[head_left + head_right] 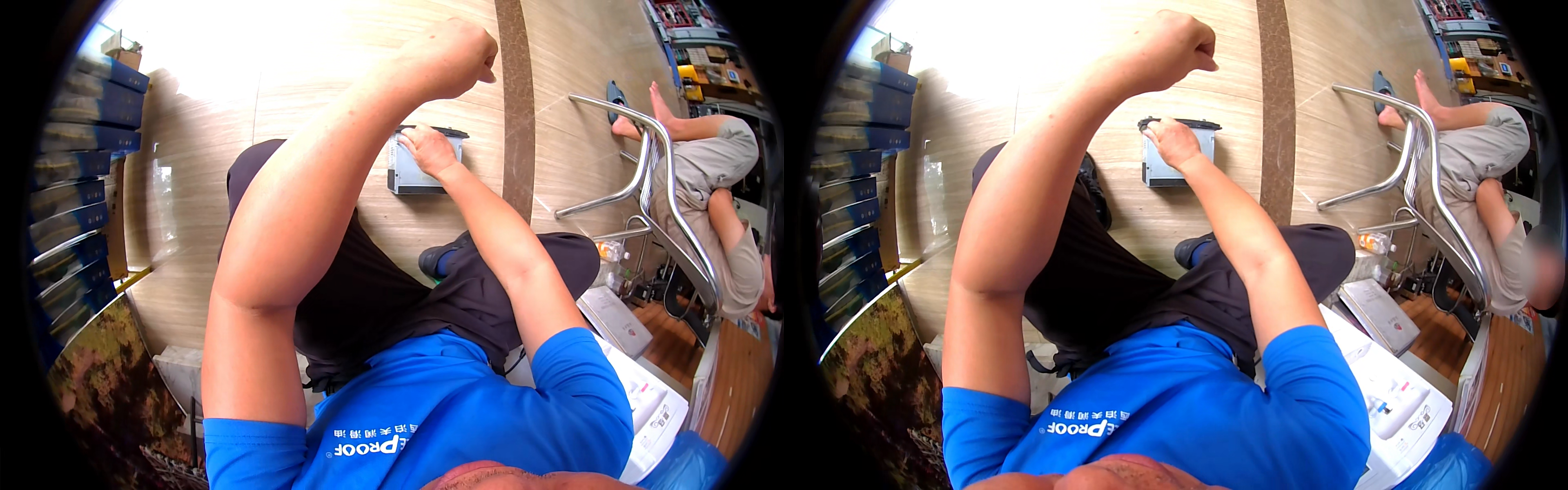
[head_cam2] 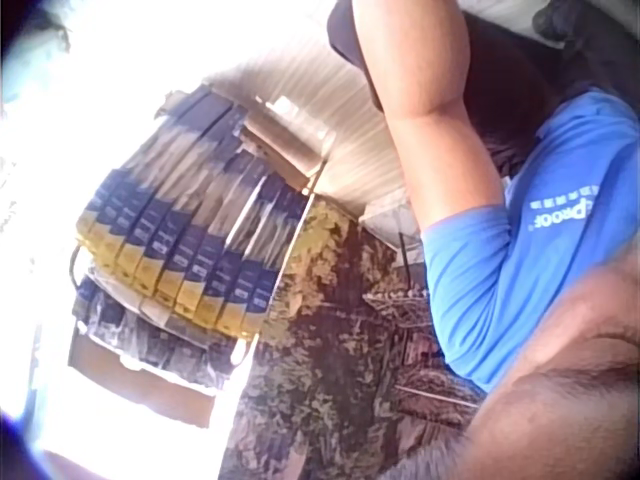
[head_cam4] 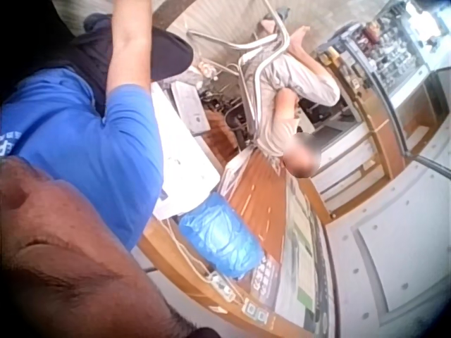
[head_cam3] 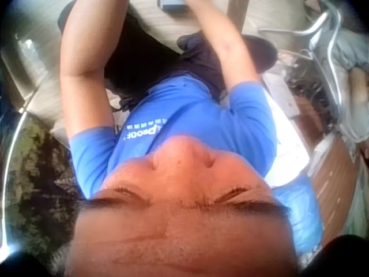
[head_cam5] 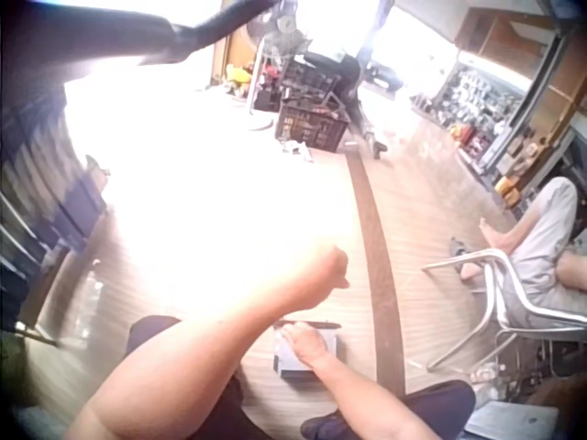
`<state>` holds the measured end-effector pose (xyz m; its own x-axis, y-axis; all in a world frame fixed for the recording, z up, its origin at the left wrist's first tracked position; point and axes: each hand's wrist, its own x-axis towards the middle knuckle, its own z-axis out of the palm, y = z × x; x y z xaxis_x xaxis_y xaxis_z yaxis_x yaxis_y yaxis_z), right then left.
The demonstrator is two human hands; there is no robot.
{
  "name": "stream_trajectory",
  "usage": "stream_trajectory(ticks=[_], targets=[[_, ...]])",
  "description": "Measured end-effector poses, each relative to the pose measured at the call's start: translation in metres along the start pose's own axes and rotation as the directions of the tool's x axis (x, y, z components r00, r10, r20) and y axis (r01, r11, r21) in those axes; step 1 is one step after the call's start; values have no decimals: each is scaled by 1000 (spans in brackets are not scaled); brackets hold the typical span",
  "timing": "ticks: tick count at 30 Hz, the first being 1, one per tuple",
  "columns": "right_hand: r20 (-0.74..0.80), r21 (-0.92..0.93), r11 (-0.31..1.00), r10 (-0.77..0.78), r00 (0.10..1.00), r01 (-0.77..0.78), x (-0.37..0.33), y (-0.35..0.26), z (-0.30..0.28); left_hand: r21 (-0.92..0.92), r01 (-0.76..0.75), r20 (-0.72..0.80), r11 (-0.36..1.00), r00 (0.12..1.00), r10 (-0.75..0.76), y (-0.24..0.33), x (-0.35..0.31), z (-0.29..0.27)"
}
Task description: The person disassembles a car stereo unit by removing the metal casing and inspecting the internal circuit board.
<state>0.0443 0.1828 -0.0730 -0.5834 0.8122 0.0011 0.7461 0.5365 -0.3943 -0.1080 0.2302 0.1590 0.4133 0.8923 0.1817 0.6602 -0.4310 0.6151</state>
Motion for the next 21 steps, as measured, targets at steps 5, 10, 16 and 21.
stream_trajectory(ticks=[5,10,16,21], targets=[[-200,268,952,206,958,-149,2,1,7,-28,4,11,1000,1000,-3,6,-2,-2],[46,611,588,643,765,-531,3,3,9,22,3,3,1000,1000,-3,4,-2,0],[-36,560,737,478,878,-378,-2,13,16,32,9,-26,999,1000,-8,6,-3,3],[-49,566,719,517,855,-402,-5,6,17,67,23,5,997,1000,-23,11,-9,-5]])
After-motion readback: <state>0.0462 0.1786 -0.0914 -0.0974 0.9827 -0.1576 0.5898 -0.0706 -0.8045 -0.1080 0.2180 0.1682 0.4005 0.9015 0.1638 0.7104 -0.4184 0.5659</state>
